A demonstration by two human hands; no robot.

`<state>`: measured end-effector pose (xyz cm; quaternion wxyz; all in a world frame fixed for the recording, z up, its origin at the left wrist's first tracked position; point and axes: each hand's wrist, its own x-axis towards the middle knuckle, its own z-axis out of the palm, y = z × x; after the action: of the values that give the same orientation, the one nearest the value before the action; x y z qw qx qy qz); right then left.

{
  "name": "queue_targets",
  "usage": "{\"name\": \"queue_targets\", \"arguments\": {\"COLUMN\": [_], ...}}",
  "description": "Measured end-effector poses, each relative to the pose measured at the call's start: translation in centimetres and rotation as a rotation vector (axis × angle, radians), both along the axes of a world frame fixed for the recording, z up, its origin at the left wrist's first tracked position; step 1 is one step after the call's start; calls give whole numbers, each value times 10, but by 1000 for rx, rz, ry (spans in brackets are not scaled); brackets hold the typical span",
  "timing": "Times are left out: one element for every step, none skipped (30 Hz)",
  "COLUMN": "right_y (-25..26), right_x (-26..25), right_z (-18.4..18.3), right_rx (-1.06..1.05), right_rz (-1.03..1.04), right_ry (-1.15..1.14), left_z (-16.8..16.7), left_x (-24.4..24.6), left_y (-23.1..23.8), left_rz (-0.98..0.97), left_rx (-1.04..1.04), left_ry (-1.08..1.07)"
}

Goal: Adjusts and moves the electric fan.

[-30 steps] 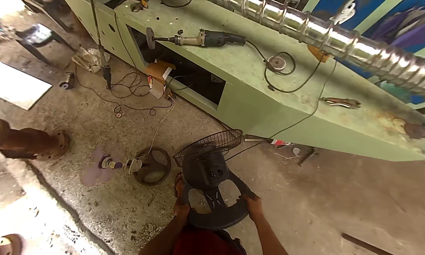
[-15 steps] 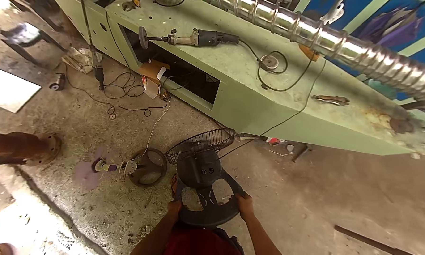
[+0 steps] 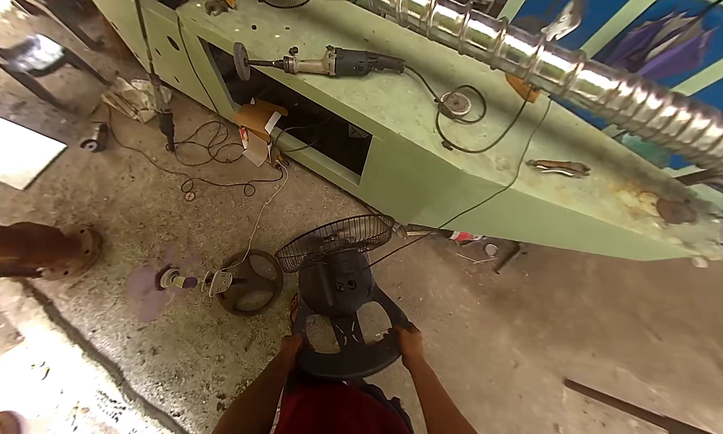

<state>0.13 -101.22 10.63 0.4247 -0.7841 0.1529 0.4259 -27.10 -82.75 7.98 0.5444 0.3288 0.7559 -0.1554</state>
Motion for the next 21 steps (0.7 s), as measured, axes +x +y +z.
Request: {"name": "queue_targets", "arguments": {"right_y": [0, 0, 0, 1, 1, 1, 1, 0, 0, 0, 0, 1, 1, 2, 2, 2, 2, 3, 3, 3, 3], "right_x": [0, 0, 0, 1, 1, 1, 1, 1, 1, 1, 1, 1, 1, 1, 1, 1, 1, 1, 1, 1, 1], "right_z": [0, 0, 1, 2, 2, 2, 1, 1, 1, 2, 2, 2, 1, 1, 1, 2, 2, 2, 2, 2, 3], "right_rx": [-3, -4, -3, -3, -2, -4, -3, -2, 0, -2, -4, -6, -10, -14, -19, -25, -28, -30, -26, -21, -17], "right_rz": [-3, -3, -1, 1, 2, 1, 1, 6, 13, 18, 20, 19, 17, 16, 19, 27, 31, 31, 27, 21, 16], "right_ry": [2, 2, 2, 4, 4, 4, 2, 0, -2, -3, -3, -2, -1, -2, -4, -9, -13, -15, -13, -10, -8], "left_z": [-2, -3, -3, -3, -3, -2, 1, 3, 4, 4, 3, 3, 4, 6, 8, 9, 9, 10, 9, 10, 13], "left_x": [-1, -1, -1, -1, -1, 0, 0, 0, 0, -1, -3, -3, -3, -3, -4, -5, -7, -10, -14, -17, -20], "left_y": [0, 0, 0, 1, 1, 1, 2, 2, 2, 2, 2, 2, 2, 3, 5, 5, 6, 7, 8, 9, 10], "left_rz": [-11, -16, -17, -20, -23, -33, -44, -56, -72, -85, -94, -101, -104, -110, -121, -139, -155, -166, -170, -170, -169], "left_rx": [6, 11, 12, 11, 11, 12, 12, 14, 12, 13, 17, 24, 27, 24, 24, 31, 41, 52, 64, 74, 90], "left_ry": [2, 3, 2, 0, -4, -3, 3, 9, 11, 12, 9, 8, 9, 11, 14, 14, 13, 2, -16, -35, -49]}}
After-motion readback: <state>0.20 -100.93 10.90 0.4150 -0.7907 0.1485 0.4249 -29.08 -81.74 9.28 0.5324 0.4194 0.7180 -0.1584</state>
